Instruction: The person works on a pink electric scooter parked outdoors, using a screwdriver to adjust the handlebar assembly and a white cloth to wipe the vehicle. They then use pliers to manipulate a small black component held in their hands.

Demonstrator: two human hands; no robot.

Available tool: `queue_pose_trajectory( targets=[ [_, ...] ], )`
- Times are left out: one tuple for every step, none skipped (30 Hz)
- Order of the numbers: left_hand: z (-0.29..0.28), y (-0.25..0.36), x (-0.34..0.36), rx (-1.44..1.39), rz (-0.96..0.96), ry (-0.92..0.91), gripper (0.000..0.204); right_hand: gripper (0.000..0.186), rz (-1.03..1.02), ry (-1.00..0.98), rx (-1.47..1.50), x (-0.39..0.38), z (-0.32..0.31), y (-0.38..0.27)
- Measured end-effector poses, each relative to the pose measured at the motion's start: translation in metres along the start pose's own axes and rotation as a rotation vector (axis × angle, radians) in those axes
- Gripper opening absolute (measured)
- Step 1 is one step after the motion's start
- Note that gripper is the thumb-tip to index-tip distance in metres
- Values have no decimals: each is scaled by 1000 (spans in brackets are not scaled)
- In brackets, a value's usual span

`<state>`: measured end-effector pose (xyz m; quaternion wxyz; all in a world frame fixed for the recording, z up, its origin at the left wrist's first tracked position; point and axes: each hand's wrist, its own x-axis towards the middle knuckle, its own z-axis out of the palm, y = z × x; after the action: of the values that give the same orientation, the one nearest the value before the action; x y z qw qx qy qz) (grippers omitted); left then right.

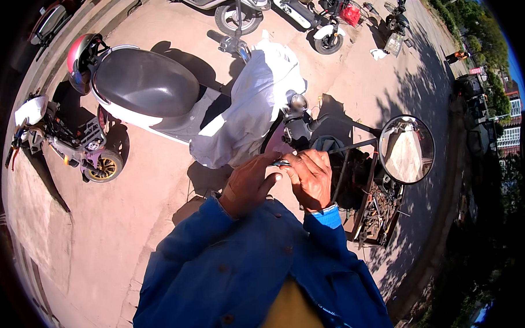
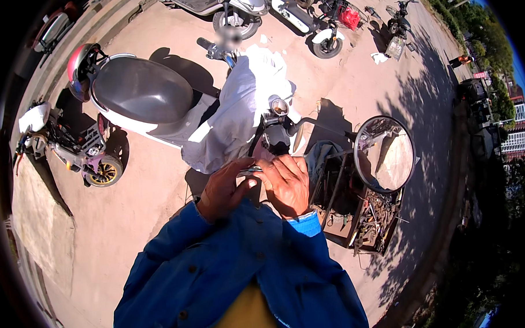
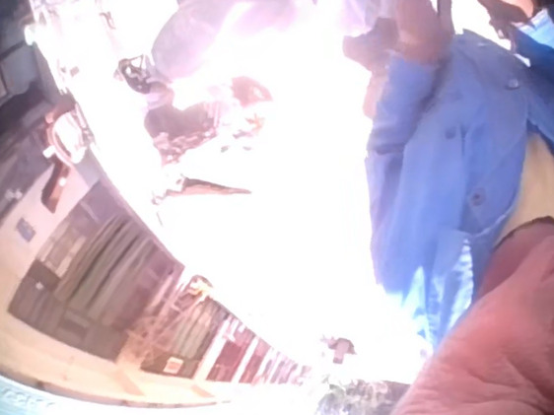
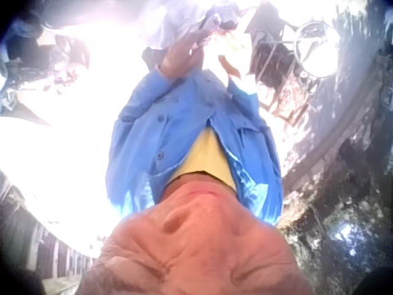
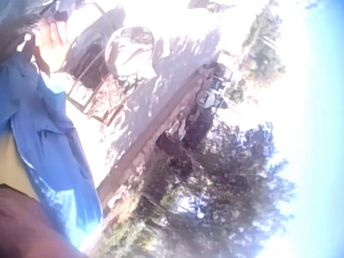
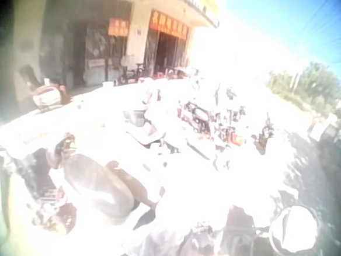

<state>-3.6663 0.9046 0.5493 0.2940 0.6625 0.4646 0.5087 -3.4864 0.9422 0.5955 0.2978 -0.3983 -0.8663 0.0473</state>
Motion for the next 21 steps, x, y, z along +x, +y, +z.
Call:
queue_pose_trajectory(
  targets=[
    [1,5,-4,8,-66,-6,31,22,1,-2,25,0,1,1],
    [4,1,-4,18,-136,-17,31,32,8,-39,12,-4,1,2],
    [7,-6,-2,-37,-180,-6,31,36,62,18,25,-3,0,0],
    [9,-14,2,-93,-223,5,30,40,115,74,38,-2,1,-3],
    [13,-23,7,-150,-266,17,30,44,168,131,48,0,1,-5],
    [20,-36,10,-185,-316,67,29,51,271,152,171,-8,4,0],
    [32,-61,12,-230,-317,117,29,45,332,205,270,-8,5,1],
    [46,-88,13,-284,-323,160,29,43,370,240,320,-11,6,3],
    [49,-95,20,-338,-329,204,29,40,407,273,371,-14,9,6],
    [51,-100,23,-334,-367,188,28,35,401,286,349,-12,7,6],
    [47,-90,33,-321,-402,163,27,35,421,291,366,-16,8,8],
    [45,-85,40,-316,-440,144,27,34,439,287,379,-16,9,9],
    [47,-86,43,-315,-431,142,26,34,456,283,392,-17,10,9],
    [51,-88,45,-313,-420,135,25,33,456,284,381,-17,10,8],
    [54,-90,46,-310,-410,128,25,32,455,284,371,-16,9,6],
    [57,-93,45,-311,-403,152,24,31,454,284,361,-16,8,5],
    [62,-97,44,-311,-394,172,24,31,463,284,369,-16,8,5],
    [66,-100,42,-311,-385,192,23,30,472,284,377,-17,8,5],
    [69,-104,41,-325,-372,217,23,30,480,284,385,-17,9,5],
    [70,-105,41,-340,-361,239,22,29,483,287,385,-18,9,5],
    [72,-106,41,-354,-351,263,22,29,485,290,386,-18,10,5]
  ],
)
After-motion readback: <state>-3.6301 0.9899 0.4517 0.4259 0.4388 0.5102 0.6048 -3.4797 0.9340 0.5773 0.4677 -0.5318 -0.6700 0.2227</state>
